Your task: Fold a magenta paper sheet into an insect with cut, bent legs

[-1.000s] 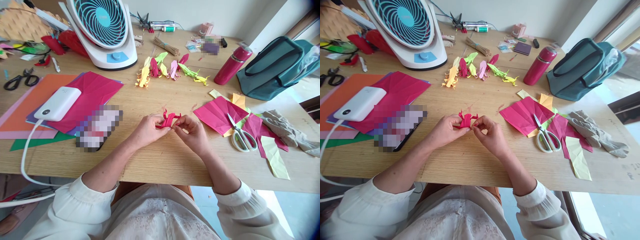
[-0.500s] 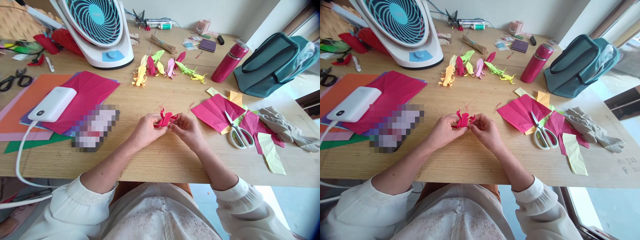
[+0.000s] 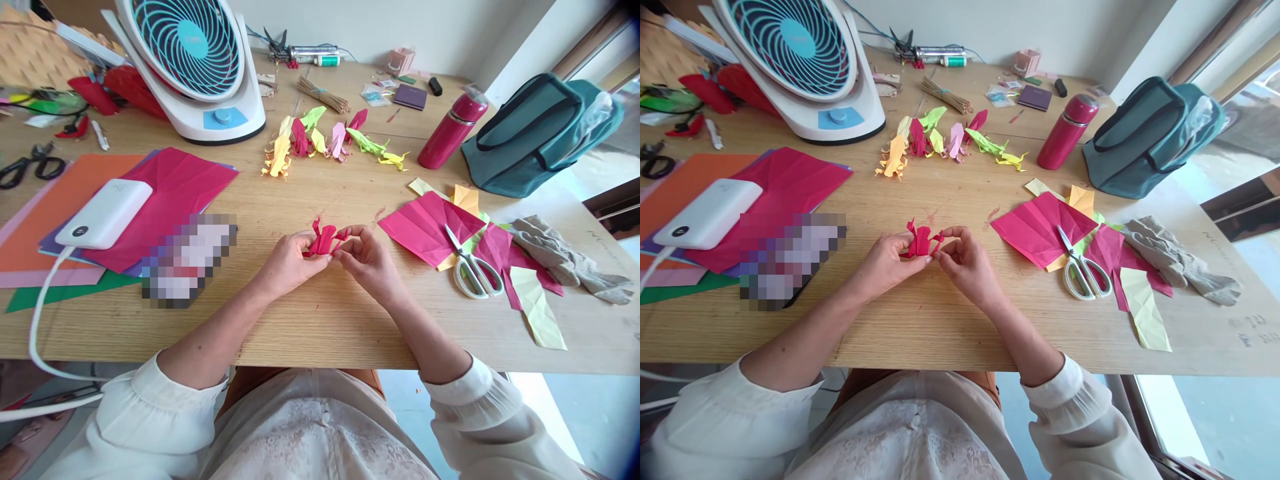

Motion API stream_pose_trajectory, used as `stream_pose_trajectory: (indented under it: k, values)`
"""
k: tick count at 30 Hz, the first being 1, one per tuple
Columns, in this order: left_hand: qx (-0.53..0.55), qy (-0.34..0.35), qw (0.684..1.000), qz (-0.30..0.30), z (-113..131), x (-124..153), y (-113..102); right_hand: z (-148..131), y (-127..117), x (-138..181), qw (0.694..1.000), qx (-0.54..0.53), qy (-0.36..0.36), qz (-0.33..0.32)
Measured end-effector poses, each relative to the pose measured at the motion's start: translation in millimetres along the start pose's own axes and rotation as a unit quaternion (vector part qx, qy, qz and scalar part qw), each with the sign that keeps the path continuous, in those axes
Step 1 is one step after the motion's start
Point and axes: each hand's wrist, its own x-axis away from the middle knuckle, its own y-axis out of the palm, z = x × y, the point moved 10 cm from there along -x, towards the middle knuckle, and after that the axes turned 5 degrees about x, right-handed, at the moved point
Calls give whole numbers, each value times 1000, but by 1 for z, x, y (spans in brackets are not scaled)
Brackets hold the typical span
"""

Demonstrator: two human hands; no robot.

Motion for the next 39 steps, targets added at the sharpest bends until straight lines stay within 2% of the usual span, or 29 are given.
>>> stream_pose_trajectory:
  k: [5,8,12,15,18,21,32,39]
  values:
    - [-18,-9,1000,10,1,0,-4,2,0,-4,1000,-21,2,-12]
    - [-12,-30,999,-7,-4,0,-1,2,0,-5,1000,-21,-13,-3]
    - [43,-69,997,-7,-19,1,-1,-12,-9,0,995,53,-61,51]
    - [96,-110,989,6,-33,2,-4,-42,-18,13,963,190,-151,120]
    - [126,-126,984,1,-36,2,-4,-68,-8,26,911,300,-261,111]
    - [130,-127,983,-3,-33,2,-3,-74,2,31,874,359,-314,90]
    - [197,-130,971,-41,-25,2,7,-72,2,32,849,392,-344,87]
    - [195,-129,971,-49,-21,3,8,-72,3,32,850,394,-338,85]
